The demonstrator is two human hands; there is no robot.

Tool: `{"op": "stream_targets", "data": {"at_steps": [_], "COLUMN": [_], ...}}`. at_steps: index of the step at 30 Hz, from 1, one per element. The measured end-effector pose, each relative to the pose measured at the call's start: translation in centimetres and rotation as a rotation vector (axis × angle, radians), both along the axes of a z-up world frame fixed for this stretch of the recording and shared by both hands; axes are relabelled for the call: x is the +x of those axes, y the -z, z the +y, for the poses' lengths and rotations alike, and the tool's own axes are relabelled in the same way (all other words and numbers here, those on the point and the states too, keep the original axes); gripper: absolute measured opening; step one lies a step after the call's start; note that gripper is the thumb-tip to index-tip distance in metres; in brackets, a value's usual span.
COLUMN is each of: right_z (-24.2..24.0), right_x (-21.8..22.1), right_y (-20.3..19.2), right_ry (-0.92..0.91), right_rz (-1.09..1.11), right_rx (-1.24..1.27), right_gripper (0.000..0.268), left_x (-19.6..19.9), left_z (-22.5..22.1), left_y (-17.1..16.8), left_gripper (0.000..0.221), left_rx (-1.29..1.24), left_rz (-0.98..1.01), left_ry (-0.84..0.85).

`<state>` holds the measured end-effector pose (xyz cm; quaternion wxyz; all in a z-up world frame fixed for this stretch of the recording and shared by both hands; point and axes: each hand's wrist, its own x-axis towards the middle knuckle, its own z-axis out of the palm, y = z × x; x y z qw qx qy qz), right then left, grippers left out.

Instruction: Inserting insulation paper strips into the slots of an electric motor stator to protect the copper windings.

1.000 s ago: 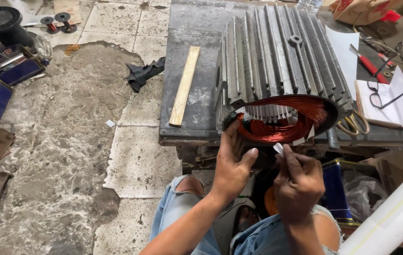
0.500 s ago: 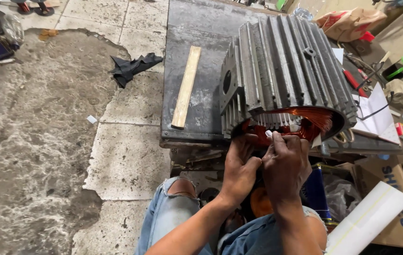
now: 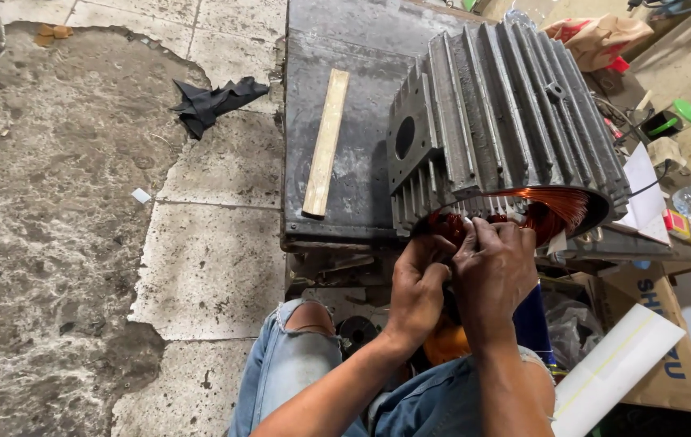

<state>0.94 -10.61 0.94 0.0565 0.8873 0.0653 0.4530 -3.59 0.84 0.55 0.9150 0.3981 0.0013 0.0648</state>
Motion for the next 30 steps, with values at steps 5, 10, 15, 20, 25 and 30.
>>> {"op": "stream_targets", "data": {"at_steps": [5, 10, 15, 20, 25, 30], "right_z": [-0.3, -0.4, -0.7, -0.7, 0.7, 0.2], "right_x": [0.3, 0.1, 1.1, 0.3, -1.3, -0.6], "right_y": [0.8, 0.4, 1.7, 0.8, -0.9, -0.5], "right_ry": [0.007, 0.067, 0.146, 0.119, 0.073, 0.150], "right_rz": [-0.013, -0.043, -0.006, 0.079, 0.122, 0.125], "right_rx": [0.018, -0.044, -0.067, -0.026, 0.011, -0.053], "right_gripper": [0.010, 0.010, 0.011, 0.021, 0.018, 0.017], "left_x": [-0.1, 0.1, 0.2, 0.1, -0.2, 0.1], "left_z": [0.4, 0.1, 0.1, 0.1, 0.3, 0.0], "left_y": [-0.3, 0.1, 0.3, -0.1, -0.6, 0.3], "left_gripper": [0.029, 0.027, 0.023, 0.024, 0.025, 0.026], "left_rx": [0.054, 0.070, 0.096, 0.095, 0.082, 0.054], "left_rz": [0.019, 0.016, 0.028, 0.033, 0.044, 0.042], "left_ry": [-0.001, 0.005, -0.006, -0.027, -0.023, -0.022]}}
